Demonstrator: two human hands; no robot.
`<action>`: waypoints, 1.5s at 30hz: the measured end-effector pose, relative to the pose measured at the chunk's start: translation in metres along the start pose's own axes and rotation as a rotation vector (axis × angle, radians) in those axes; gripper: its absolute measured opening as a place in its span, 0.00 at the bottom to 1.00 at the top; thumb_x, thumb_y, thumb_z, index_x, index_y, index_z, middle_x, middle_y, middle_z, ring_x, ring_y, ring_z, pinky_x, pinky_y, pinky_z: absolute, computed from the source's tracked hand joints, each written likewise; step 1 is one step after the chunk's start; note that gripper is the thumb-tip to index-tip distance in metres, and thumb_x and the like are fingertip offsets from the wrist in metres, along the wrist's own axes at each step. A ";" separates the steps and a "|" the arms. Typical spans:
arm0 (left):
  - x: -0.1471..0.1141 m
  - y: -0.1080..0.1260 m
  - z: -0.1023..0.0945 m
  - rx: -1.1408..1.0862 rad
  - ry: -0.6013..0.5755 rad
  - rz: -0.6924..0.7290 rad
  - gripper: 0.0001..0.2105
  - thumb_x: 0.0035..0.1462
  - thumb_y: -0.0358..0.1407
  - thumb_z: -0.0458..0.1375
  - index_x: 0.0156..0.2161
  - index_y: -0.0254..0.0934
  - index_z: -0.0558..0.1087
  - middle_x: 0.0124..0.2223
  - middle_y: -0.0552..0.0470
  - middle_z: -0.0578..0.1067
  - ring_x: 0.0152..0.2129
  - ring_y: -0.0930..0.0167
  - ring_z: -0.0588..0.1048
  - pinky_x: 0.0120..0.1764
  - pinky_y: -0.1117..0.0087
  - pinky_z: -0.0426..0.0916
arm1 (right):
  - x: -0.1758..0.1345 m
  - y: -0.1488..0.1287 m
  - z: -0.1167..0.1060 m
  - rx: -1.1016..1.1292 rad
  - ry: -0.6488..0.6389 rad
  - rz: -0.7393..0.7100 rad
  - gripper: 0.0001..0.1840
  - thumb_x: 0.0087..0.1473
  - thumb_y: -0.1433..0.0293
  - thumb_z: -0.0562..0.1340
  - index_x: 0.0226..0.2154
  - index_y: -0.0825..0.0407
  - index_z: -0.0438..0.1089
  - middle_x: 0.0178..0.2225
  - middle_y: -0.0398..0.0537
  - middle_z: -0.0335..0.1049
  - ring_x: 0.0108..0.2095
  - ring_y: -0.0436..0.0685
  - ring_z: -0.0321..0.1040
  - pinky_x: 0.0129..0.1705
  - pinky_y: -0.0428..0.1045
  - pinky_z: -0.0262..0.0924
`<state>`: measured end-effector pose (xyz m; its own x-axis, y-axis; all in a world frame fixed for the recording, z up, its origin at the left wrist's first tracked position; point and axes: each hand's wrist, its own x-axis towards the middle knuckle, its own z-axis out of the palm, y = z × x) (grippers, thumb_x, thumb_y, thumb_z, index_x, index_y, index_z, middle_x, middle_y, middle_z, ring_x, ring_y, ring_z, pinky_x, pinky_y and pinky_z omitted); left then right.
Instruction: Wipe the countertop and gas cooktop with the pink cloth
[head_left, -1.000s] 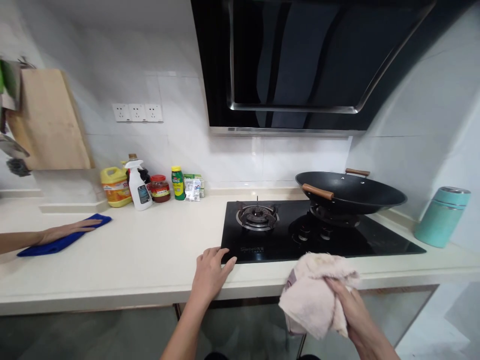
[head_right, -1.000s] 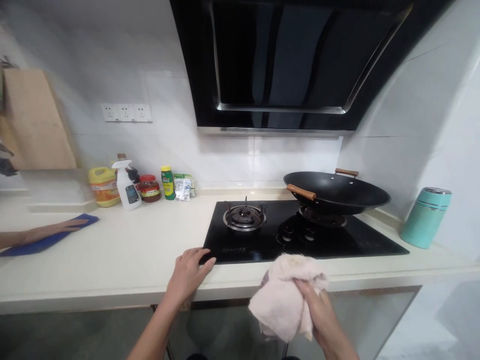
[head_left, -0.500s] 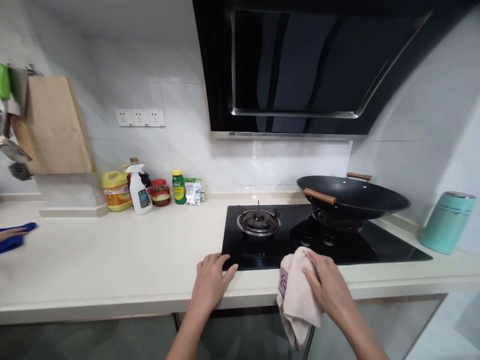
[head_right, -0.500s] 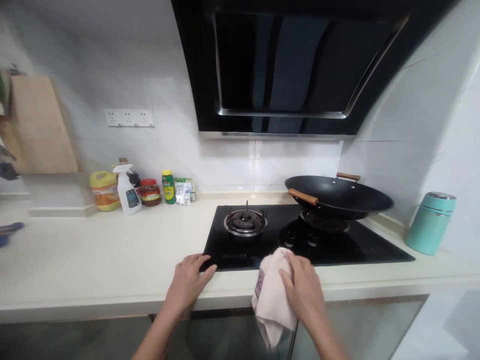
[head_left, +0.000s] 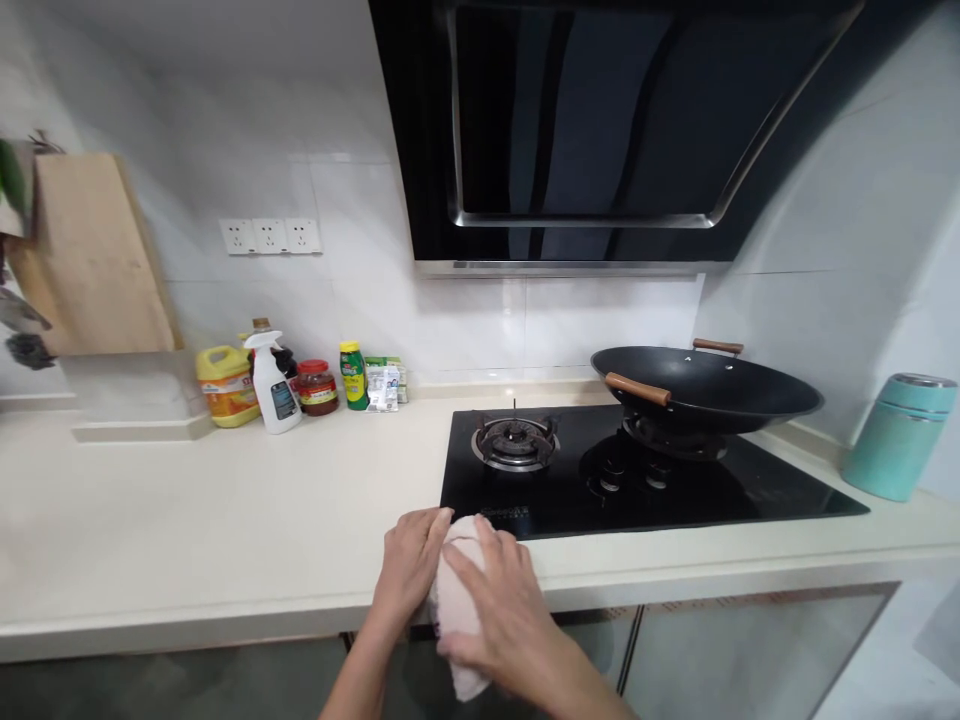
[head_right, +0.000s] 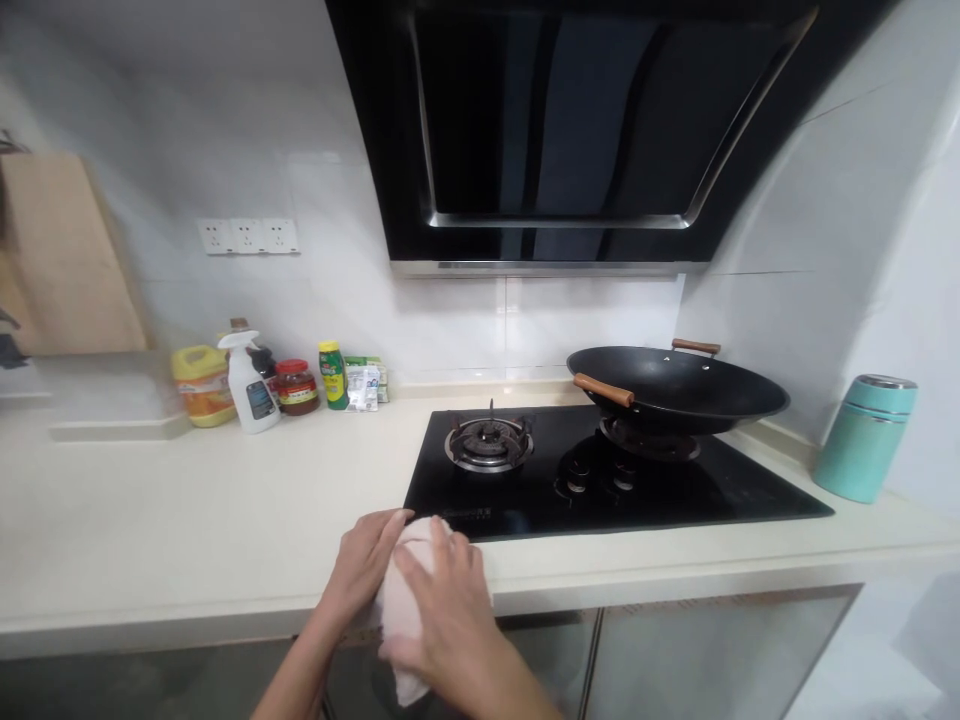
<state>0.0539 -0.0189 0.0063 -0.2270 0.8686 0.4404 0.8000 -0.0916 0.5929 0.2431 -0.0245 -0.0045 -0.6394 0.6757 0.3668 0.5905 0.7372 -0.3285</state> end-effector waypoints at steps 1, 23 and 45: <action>0.000 0.000 -0.002 -0.050 0.001 -0.032 0.25 0.68 0.50 0.43 0.47 0.43 0.81 0.50 0.48 0.82 0.52 0.61 0.76 0.56 0.58 0.67 | 0.005 -0.007 0.006 -0.011 -0.008 -0.014 0.56 0.40 0.52 0.76 0.68 0.38 0.56 0.73 0.58 0.40 0.64 0.79 0.51 0.62 0.71 0.50; 0.003 0.001 -0.001 0.034 0.017 0.029 0.19 0.63 0.51 0.52 0.44 0.43 0.81 0.49 0.50 0.82 0.49 0.62 0.78 0.55 0.58 0.71 | -0.179 0.288 -0.092 -0.496 0.452 0.373 0.34 0.48 0.60 0.60 0.58 0.50 0.66 0.64 0.62 0.62 0.53 0.73 0.67 0.55 0.67 0.58; -0.006 0.002 0.005 0.052 0.036 0.064 0.15 0.65 0.47 0.54 0.46 0.45 0.80 0.49 0.51 0.81 0.50 0.62 0.76 0.55 0.57 0.67 | -0.041 0.055 0.021 -0.309 0.315 -0.101 0.31 0.53 0.60 0.72 0.58 0.44 0.67 0.61 0.56 0.64 0.55 0.68 0.66 0.53 0.66 0.66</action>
<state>0.0600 -0.0216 0.0016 -0.1937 0.8436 0.5007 0.8412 -0.1198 0.5273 0.2917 -0.0119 -0.0559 -0.5485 0.5300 0.6467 0.6825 0.7306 -0.0200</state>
